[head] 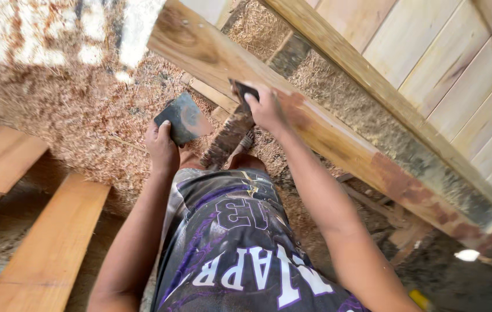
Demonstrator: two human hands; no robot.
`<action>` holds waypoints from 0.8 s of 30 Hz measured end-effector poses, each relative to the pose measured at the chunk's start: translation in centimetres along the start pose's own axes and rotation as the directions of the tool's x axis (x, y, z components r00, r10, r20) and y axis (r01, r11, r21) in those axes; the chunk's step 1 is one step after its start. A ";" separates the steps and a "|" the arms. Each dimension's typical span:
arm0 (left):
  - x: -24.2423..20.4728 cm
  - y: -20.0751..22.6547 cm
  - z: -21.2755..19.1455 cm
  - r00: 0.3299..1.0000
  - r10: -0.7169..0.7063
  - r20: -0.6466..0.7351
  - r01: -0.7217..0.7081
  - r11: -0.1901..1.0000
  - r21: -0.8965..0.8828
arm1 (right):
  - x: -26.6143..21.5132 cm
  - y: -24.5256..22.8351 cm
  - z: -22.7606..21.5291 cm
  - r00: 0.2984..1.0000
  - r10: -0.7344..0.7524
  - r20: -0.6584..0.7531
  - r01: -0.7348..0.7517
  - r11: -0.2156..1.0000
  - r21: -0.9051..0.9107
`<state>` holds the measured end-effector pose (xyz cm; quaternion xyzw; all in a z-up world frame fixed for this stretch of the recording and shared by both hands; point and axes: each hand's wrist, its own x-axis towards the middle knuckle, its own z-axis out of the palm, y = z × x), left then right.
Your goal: The person sands a wooden door frame using sandpaper held in both hands, moving along the edges and flat surfaces. The person switches between two pieces of sandpaper and continues sanding different sections of the frame.
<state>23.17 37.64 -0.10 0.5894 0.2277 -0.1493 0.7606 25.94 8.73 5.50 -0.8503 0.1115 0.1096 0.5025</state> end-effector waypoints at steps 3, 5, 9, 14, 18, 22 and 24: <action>2.1 1.0 -3.9 0.999 -0.044 0.000 0.044 0.999 -0.008 | 7.4 -2.2 2.1 0.994 0.104 0.047 -0.083 0.941 -0.329; 3.6 1.8 -6.5 0.998 -0.060 -0.031 0.060 0.998 -0.024 | 11.4 -3.4 3.9 0.992 0.077 0.103 -0.021 0.888 -0.458; 5.8 2.4 -10.5 0.998 -0.010 -0.054 0.001 0.987 -0.158 | 16.3 -4.7 7.2 0.979 0.167 0.119 -0.040 0.724 -0.689; 6.1 2.2 -12.9 0.990 -0.106 -0.090 0.103 0.994 -0.047 | 14.7 -3.9 12.6 0.829 -0.560 0.008 0.290 0.416 -0.862; 6.3 2.6 -12.3 0.985 -0.171 -0.026 0.166 0.977 -0.133 | 14.6 -4.7 12.1 0.970 -0.193 0.148 0.241 0.681 -0.691; 7.6 3.1 -11.4 0.989 -0.140 0.045 0.141 0.990 -0.024 | 15.7 -5.0 12.0 0.990 -0.006 -0.143 -0.102 0.668 -0.737; 8.2 3.3 -11.6 0.984 -0.161 0.074 0.167 0.982 -0.086 | 15.3 -5.2 12.5 0.953 -0.211 -0.215 -0.043 0.611 -0.790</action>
